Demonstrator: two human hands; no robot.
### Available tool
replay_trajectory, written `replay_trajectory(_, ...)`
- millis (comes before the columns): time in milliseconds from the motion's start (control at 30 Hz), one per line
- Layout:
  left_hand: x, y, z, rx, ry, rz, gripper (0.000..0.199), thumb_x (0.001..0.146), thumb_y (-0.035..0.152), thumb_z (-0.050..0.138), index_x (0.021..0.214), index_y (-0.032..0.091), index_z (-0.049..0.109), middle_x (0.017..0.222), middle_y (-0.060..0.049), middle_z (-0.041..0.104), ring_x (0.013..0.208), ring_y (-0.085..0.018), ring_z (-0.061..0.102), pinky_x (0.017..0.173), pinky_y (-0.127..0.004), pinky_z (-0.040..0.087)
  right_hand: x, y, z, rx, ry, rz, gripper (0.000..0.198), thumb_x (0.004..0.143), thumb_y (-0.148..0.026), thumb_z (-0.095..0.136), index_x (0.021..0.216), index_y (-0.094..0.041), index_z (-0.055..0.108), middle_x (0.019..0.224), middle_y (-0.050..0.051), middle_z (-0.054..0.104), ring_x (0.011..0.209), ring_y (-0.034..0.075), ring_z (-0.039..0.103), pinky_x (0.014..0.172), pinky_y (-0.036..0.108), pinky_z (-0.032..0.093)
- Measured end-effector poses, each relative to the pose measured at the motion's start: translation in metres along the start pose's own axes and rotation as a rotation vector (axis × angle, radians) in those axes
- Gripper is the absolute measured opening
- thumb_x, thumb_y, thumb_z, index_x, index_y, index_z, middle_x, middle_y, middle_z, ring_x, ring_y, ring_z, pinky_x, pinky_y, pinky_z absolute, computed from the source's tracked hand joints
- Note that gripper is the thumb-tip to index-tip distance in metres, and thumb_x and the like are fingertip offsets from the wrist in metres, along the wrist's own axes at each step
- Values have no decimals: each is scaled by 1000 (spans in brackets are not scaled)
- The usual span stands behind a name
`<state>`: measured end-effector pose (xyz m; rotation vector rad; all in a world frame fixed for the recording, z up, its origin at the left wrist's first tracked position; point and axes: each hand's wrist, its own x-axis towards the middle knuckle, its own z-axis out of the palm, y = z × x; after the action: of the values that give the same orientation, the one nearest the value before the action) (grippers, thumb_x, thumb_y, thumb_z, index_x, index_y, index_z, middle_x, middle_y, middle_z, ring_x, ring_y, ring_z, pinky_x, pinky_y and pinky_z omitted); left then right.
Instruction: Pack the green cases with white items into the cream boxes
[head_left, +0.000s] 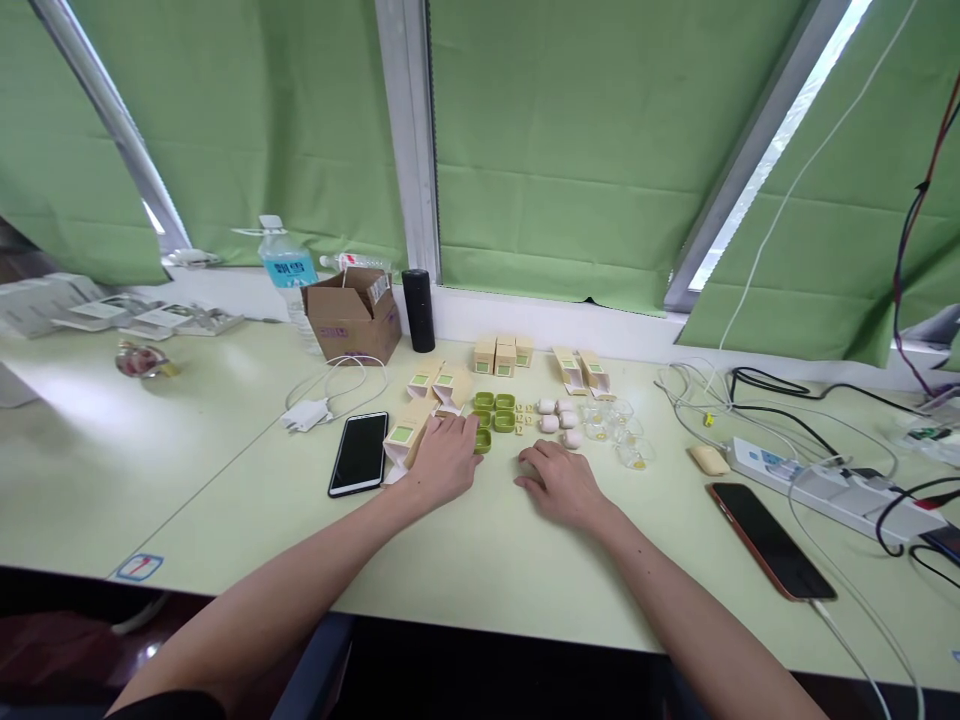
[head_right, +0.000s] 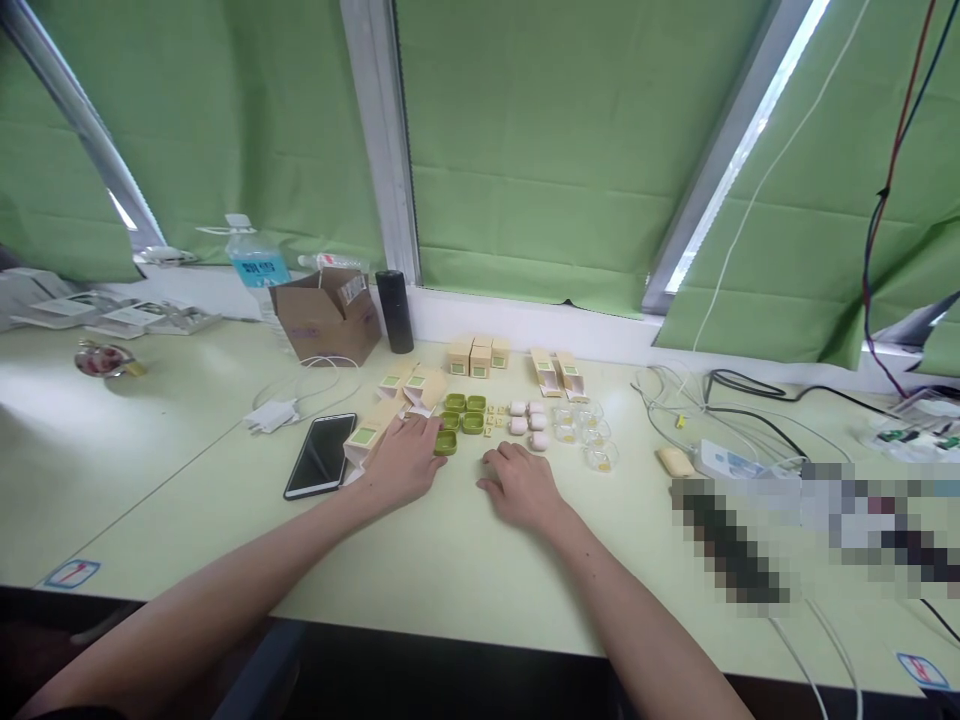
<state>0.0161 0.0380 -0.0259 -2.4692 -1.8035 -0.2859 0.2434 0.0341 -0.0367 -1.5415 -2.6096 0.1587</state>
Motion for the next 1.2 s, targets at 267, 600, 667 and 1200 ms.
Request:
replay_trajectory(267, 3, -2, 3, -7, -4, 2, 29, 90, 20, 57, 119, 16, 53, 116, -19, 70, 115, -36, 63, 95, -46, 40, 5, -6, 9, -47, 90, -32, 45, 104, -41, 46, 146, -24, 48, 142, 16, 51, 124, 31, 51, 85, 38, 46)
replay_trajectory(600, 3, -4, 3, -151, 74, 27, 29, 88, 19, 57, 118, 20, 53, 120, -15, 69, 117, -33, 62, 98, -46, 40, 7, -4, 13, -41, 70, -35, 51, 107, -43, 38, 154, -24, 42, 158, 16, 40, 136, 33, 40, 102, 44, 42)
replay_trajectory(667, 3, -4, 3, -164, 86, 41, 30, 88, 19, 57, 118, 21, 53, 120, -14, 68, 117, -33, 61, 100, -47, 39, 8, -5, 14, -42, 64, -25, 50, 107, -43, 37, 153, -25, 42, 156, 16, 41, 135, 33, 41, 105, 44, 39)
replay_trajectory(1200, 2, -3, 9, -178, 79, 114, 42, 88, 16, 60, 129, 19, 54, 126, -13, 65, 124, -32, 59, 106, -45, 39, 15, -11, 18, -49, 47, 70, 57, 107, -48, 33, 157, -21, 39, 160, 14, 41, 132, 33, 45, 107, 45, 36)
